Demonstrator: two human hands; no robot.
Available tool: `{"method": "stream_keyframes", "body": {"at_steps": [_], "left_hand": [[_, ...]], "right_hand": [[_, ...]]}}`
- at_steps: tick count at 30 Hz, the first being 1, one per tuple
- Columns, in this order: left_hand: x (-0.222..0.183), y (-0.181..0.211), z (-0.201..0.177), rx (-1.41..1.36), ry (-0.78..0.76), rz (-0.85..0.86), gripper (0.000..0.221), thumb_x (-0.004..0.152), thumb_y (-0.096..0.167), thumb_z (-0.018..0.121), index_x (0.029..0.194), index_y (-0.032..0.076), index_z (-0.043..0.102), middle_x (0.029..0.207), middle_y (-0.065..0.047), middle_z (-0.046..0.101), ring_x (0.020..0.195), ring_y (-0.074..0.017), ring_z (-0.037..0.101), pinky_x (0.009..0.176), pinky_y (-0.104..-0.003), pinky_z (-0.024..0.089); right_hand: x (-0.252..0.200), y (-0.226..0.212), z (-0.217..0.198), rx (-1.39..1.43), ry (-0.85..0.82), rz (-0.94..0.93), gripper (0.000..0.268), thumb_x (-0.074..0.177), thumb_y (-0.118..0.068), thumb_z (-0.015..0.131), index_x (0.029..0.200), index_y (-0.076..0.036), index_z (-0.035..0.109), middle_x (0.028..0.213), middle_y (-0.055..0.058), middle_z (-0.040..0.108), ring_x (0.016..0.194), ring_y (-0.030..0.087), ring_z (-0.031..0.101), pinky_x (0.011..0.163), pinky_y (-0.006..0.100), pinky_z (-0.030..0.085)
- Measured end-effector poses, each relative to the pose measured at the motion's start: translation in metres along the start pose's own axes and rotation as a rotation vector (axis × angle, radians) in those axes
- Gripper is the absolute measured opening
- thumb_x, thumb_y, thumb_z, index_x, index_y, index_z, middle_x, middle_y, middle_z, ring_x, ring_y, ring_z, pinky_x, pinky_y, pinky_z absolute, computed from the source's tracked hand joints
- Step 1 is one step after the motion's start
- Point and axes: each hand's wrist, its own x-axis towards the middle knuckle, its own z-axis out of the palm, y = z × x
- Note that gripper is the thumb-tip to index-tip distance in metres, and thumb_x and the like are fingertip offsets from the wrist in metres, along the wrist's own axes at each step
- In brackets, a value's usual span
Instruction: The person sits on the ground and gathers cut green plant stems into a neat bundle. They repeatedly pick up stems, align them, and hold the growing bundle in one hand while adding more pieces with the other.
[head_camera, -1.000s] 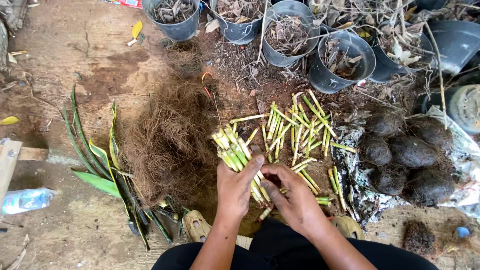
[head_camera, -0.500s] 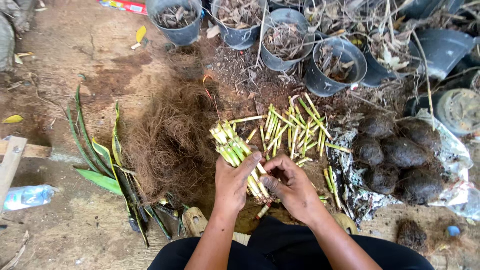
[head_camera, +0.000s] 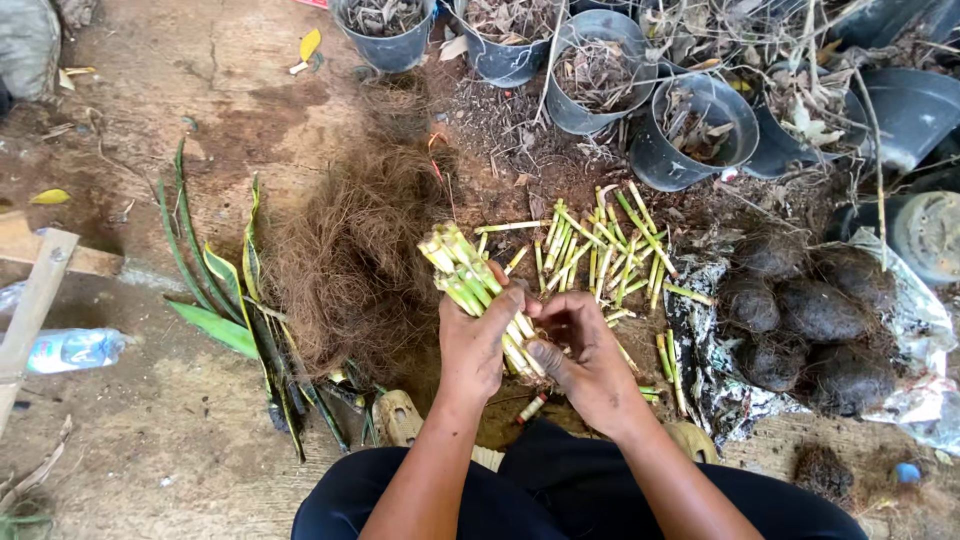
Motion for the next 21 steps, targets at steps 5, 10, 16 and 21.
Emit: {"method": "stream_keyframes", "body": {"at_steps": [5, 10, 16, 21], "left_hand": [[0.002, -0.004, 0.002, -0.129, -0.077, -0.038, 0.018, 0.09, -0.002, 0.071, 0.106, -0.001, 0.061, 0.083, -0.012, 0.066, 0.075, -0.0231, 0.07, 0.071, -0.038, 0.061], [0.001, -0.009, 0.003, -0.184, -0.09, -0.108, 0.018, 0.09, 0.001, 0.07, 0.107, 0.0, 0.063, 0.08, -0.011, 0.067, 0.074, -0.0239, 0.072, 0.068, -0.039, 0.062], [-0.001, -0.016, 0.0, -0.077, -0.272, -0.031, 0.017, 0.094, 0.001, 0.068, 0.11, -0.002, 0.064, 0.087, -0.016, 0.07, 0.083, -0.0273, 0.074, 0.082, -0.045, 0.065], [-0.007, -0.015, 0.0, -0.072, -0.138, -0.139, 0.021, 0.095, 0.004, 0.068, 0.113, -0.004, 0.061, 0.085, -0.017, 0.071, 0.082, -0.0295, 0.075, 0.083, -0.05, 0.065]], "right_hand": [[0.001, 0.012, -0.004, -0.004, -0.04, 0.181, 0.053, 0.097, -0.036, 0.063, 0.139, -0.008, 0.046, 0.118, 0.015, 0.061, 0.107, 0.024, 0.059, 0.089, 0.042, 0.052], [0.005, 0.005, -0.004, -0.129, -0.032, 0.274, 0.086, 0.086, -0.056, 0.063, 0.149, -0.003, 0.036, 0.141, 0.021, 0.057, 0.13, 0.032, 0.055, 0.11, 0.045, 0.046], [0.002, -0.01, -0.01, -0.329, -0.272, 0.137, 0.124, 0.071, -0.065, 0.069, 0.164, -0.003, 0.014, 0.167, 0.028, 0.016, 0.155, 0.041, 0.011, 0.122, 0.051, 0.012], [0.002, -0.01, -0.013, -0.371, -0.226, 0.229, 0.126, 0.066, -0.075, 0.071, 0.156, 0.0, 0.023, 0.166, 0.024, 0.028, 0.158, 0.034, 0.02, 0.126, 0.044, 0.015]]}}
